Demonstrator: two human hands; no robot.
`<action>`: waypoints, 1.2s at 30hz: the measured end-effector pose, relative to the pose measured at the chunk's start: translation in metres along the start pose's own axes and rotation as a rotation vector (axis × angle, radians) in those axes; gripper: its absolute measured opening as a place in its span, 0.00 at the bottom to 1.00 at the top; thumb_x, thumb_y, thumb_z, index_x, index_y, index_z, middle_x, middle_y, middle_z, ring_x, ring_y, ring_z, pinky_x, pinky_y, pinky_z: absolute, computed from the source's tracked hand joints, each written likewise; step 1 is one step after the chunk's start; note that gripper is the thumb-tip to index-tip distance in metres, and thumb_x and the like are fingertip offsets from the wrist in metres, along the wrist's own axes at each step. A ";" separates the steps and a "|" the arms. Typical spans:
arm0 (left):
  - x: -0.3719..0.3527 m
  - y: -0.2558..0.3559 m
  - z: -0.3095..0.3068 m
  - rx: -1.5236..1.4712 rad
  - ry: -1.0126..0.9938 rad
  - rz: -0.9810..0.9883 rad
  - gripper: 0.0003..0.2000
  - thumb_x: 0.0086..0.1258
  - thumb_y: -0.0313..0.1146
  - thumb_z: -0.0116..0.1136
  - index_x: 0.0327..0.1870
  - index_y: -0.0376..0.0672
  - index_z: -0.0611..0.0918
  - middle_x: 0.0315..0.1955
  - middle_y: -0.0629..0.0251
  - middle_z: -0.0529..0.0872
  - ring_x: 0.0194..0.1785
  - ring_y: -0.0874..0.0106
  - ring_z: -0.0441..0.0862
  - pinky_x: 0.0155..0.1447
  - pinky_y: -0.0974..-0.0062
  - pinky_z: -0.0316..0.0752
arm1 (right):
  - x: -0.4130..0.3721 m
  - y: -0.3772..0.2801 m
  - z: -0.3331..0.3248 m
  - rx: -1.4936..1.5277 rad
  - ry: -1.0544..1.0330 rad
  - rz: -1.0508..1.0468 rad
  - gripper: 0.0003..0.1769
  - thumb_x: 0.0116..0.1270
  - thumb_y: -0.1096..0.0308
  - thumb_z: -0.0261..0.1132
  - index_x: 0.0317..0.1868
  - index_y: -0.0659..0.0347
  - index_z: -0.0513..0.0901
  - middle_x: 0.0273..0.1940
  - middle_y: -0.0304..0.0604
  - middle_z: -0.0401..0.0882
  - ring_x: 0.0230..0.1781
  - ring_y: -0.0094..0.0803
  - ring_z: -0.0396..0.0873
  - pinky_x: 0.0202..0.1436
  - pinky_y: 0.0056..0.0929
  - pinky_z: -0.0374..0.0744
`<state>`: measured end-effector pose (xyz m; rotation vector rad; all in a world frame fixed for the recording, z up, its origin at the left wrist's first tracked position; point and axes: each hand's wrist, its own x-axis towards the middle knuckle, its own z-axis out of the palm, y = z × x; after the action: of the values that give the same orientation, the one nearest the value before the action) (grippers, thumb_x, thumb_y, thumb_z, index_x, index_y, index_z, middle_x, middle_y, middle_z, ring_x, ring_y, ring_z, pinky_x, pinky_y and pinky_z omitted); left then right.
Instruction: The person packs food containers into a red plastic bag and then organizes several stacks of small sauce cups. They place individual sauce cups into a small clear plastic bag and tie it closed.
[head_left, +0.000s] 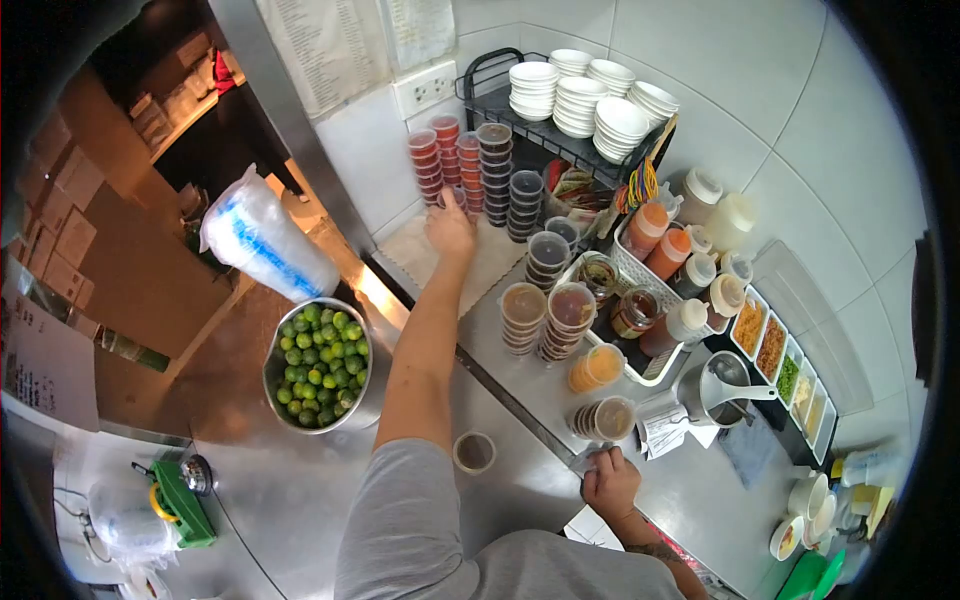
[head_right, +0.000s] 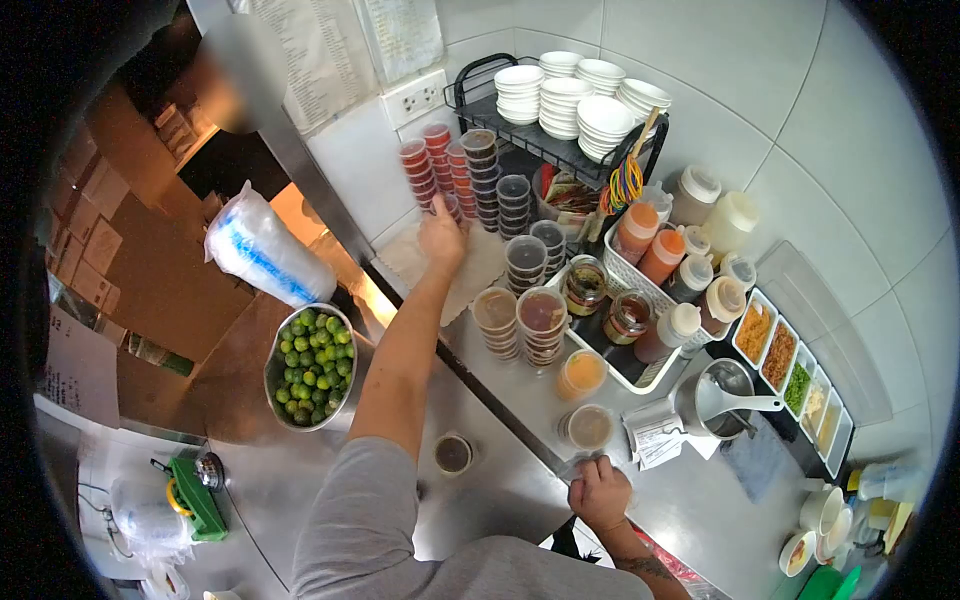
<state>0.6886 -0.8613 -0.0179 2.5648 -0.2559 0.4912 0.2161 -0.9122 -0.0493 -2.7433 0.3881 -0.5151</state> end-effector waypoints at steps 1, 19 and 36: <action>0.003 -0.004 0.007 -0.003 0.004 0.012 0.32 0.54 0.38 0.68 0.58 0.47 0.64 0.39 0.47 0.78 0.45 0.52 0.79 0.46 0.56 0.73 | 0.000 0.000 0.000 0.009 -0.003 -0.006 0.10 0.45 0.70 0.61 0.32 0.55 0.77 0.29 0.43 0.72 0.20 0.41 0.74 0.24 0.38 0.75; -0.156 -0.046 -0.153 -0.323 -0.343 0.190 0.26 0.52 0.31 0.67 0.46 0.44 0.62 0.39 0.49 0.79 0.44 0.49 0.79 0.45 0.56 0.74 | -0.003 -0.003 -0.003 0.031 0.018 -0.028 0.10 0.49 0.69 0.61 0.35 0.57 0.76 0.33 0.45 0.72 0.25 0.45 0.76 0.27 0.41 0.76; -0.129 -0.038 -0.205 -0.188 -0.271 0.145 0.26 0.56 0.42 0.66 0.49 0.32 0.72 0.45 0.39 0.79 0.51 0.48 0.78 0.54 0.60 0.72 | -0.006 0.007 -0.014 0.179 -0.066 -0.097 0.11 0.47 0.66 0.63 0.33 0.57 0.76 0.32 0.44 0.73 0.26 0.45 0.76 0.28 0.42 0.75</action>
<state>0.5206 -0.7119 0.0794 2.4336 -0.5590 0.1593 0.2040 -0.9203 -0.0409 -2.6074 0.1844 -0.4585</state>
